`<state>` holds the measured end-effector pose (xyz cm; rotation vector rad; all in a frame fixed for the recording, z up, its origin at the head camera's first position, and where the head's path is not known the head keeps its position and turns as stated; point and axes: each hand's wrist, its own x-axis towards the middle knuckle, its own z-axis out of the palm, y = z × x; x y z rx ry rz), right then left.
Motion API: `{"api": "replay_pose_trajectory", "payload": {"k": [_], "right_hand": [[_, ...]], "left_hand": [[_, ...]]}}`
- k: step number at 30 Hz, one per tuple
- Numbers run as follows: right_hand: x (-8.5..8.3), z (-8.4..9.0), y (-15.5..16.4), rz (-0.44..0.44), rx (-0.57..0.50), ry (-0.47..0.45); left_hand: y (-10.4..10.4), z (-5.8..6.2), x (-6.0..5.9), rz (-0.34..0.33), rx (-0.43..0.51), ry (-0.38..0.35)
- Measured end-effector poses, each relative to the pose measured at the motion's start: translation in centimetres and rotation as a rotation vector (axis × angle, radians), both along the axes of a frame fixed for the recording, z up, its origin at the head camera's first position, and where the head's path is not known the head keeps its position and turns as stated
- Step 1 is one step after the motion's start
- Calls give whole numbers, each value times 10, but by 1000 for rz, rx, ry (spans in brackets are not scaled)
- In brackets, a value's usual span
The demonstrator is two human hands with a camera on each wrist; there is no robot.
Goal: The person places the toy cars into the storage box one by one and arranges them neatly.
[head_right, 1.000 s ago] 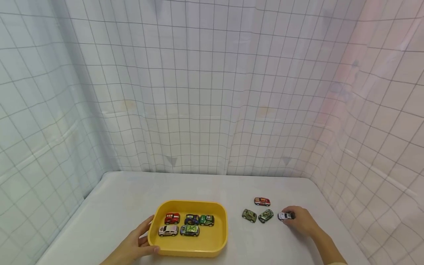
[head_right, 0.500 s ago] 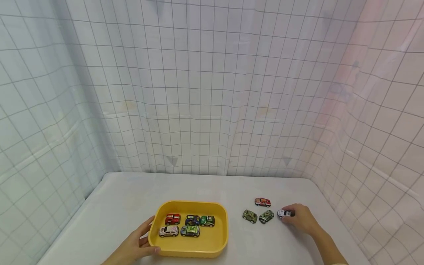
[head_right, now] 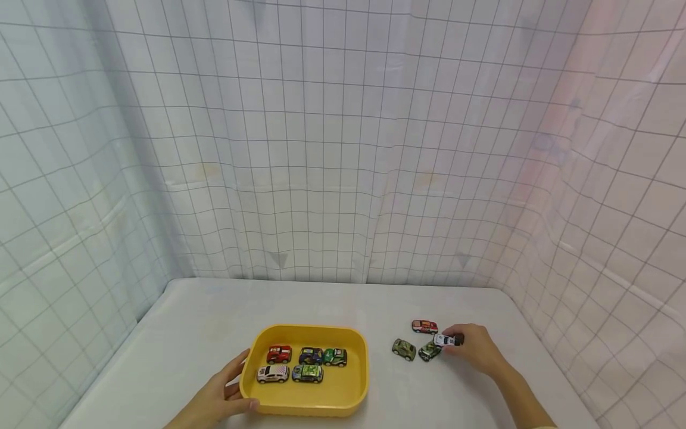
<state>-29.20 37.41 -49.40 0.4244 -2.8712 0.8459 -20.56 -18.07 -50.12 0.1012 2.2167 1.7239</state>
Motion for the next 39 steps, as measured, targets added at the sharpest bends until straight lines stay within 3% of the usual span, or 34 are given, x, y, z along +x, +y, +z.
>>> {"api": "replay_pose_trajectory", "payload": {"k": [6,14,28,39], "right_hand": [[3,4,-13,42,-7,18],[3,11,-34,162,2,114],[6,20,-94,333,-36,111],[8,27,-138,410,-31,128]], "left_hand": [[0,-1,-1,1,-2,3],[1,0,-1,10,-13,-2],[0,-2,-3,9,1,-9],[0,0,-2,13,-8,-17]]}}
